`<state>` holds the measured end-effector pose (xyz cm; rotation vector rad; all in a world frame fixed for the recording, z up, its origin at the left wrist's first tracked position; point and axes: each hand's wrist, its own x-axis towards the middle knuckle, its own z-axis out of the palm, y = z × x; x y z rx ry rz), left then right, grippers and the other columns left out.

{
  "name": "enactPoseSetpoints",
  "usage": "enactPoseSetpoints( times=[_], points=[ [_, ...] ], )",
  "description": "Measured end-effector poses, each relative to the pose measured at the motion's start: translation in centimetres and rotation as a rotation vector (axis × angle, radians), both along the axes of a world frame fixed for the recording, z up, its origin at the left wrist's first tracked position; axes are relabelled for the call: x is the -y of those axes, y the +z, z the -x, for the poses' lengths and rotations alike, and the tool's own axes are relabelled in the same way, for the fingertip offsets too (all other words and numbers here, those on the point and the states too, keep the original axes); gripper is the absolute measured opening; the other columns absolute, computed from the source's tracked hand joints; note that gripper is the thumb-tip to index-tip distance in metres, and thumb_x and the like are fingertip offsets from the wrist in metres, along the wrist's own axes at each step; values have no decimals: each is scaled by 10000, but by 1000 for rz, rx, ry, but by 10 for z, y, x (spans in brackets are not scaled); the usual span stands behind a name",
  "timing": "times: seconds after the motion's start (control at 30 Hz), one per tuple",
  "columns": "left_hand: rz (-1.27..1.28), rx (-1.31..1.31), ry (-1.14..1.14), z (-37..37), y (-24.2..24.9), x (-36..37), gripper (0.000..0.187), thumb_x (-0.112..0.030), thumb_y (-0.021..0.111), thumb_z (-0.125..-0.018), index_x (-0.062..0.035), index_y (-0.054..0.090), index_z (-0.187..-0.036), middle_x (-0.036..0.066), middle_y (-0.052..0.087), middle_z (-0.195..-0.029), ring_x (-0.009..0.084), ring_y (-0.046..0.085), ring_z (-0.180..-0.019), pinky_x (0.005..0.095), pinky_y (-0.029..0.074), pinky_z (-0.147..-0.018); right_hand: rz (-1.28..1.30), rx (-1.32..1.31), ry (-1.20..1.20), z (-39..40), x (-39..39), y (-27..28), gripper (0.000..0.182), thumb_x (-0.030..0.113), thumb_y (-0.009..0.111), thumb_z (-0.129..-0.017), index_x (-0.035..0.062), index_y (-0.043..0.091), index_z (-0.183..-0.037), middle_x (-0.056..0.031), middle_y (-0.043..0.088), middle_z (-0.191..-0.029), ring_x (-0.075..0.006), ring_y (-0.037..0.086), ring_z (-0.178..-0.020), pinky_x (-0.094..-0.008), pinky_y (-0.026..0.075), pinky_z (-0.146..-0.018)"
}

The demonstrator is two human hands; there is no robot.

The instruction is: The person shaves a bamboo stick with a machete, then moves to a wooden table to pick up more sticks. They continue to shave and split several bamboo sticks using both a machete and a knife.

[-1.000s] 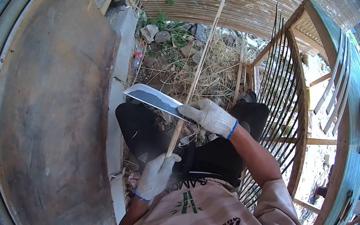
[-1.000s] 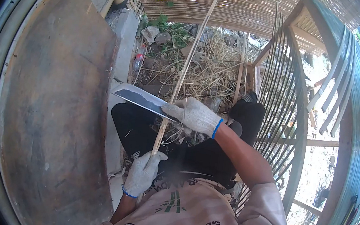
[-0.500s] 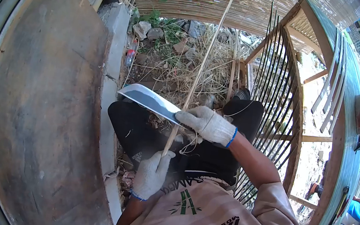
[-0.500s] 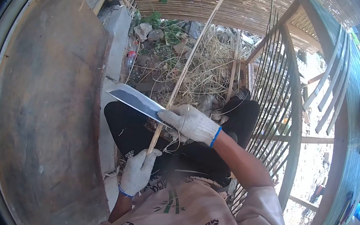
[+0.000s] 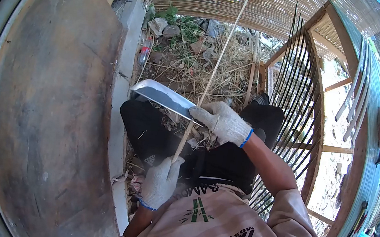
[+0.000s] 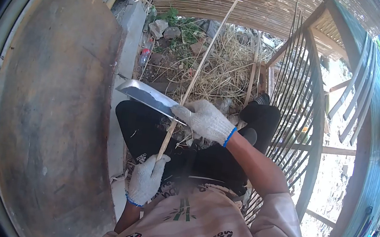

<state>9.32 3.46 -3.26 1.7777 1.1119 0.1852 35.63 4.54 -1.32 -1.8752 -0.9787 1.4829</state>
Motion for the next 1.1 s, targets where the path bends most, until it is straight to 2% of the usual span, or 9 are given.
enactPoseSetpoints(
  times=[0.1, 0.23, 0.33, 0.4, 0.53, 0.6, 0.9, 0.97, 1.1],
  points=[
    [-1, -13, -36, 17, -5, 11, 253, -221, 584, -1072, -61, 734, -1198, 236, 744, -918, 399, 756, -860, 468, 574, -717, -19, 38, -268, -40, -8, -2, 582, 568, 564, -1039, 40, 670, -816, 1, 548, -558, -104, 578, -459, -291, 472, -448],
    [51, -20, -55, 28, -4, 19, 264, -234, 576, -1076, -62, 737, -1195, 236, 748, -943, 404, 751, -906, 468, 583, -751, -109, 119, -467, -78, -7, 4, 482, 549, 600, -1034, 91, 680, -908, 57, 563, -647, -34, 494, -458, -216, 421, -420],
    [50, 7, -83, 18, -1, 11, 271, -230, 558, -1086, -59, 738, -1195, 234, 747, -933, 370, 769, -893, 441, 581, -758, -47, -62, -368, -47, 5, 9, 494, 527, 582, -1056, 75, 693, -891, 45, 563, -669, -51, 496, -510, -239, 391, -451],
    [179, 67, -57, 9, -2, 2, 289, -215, 537, -1093, -36, 754, -1162, 100, 767, -848, 159, 640, -642, 338, 527, -654, 0, -84, -100, -28, 15, -16, 540, 529, 549, -1074, 41, 707, -905, 38, 572, -683, -69, 497, -618, -286, 425, -585],
    [226, 93, -55, 7, -9, -5, 283, -210, 541, -1096, -19, 728, -1188, 210, 763, -967, 279, 776, -888, 377, 573, -768, 18, -218, 1, 17, 24, -15, 526, 509, 568, -1079, 23, 744, -987, 19, 601, -662, -66, 558, -527, -253, 439, -489],
    [187, 112, -26, 13, -7, -2, 293, -207, 533, -1100, -26, 756, -1159, 28, 637, -710, 65, 504, -611, 293, 426, -570, 15, -212, -40, 12, 20, -15, 525, 519, 578, -1068, 25, 751, -1018, 14, 611, -667, -65, 569, -532, -260, 455, -497],
    [213, 69, -3, 18, -2, 6, 267, -186, 544, -1098, -41, 761, -1152, -2, 538, -652, 58, 479, -605, 291, 408, -556, -29, -64, -101, -28, 5, -25, 472, 507, 619, -1049, 59, 768, -1064, 37, 608, -666, -50, 520, -478, -244, 388, -429],
    [213, 81, -7, 21, -6, 8, 268, -188, 542, -1099, -40, 760, -1150, 0, 540, -655, 57, 479, -607, 290, 408, -557, 54, -11, -143, -33, 1, -2, 538, 508, 625, -1037, -10, 771, -1055, -2, 622, -772, -71, 555, -648, -281, 470, -608],
    [252, 53, -31, 27, -1, 8, 269, -191, 539, -1100, -40, 757, -1145, -1, 536, -663, 59, 470, -608, 287, 401, -560, 2, 79, -211, -51, -7, -3, 546, 541, 620, -1028, 10, 742, -1069, 13, 602, -733, -59, 543, -478, -254, 443, -431]
  ],
)
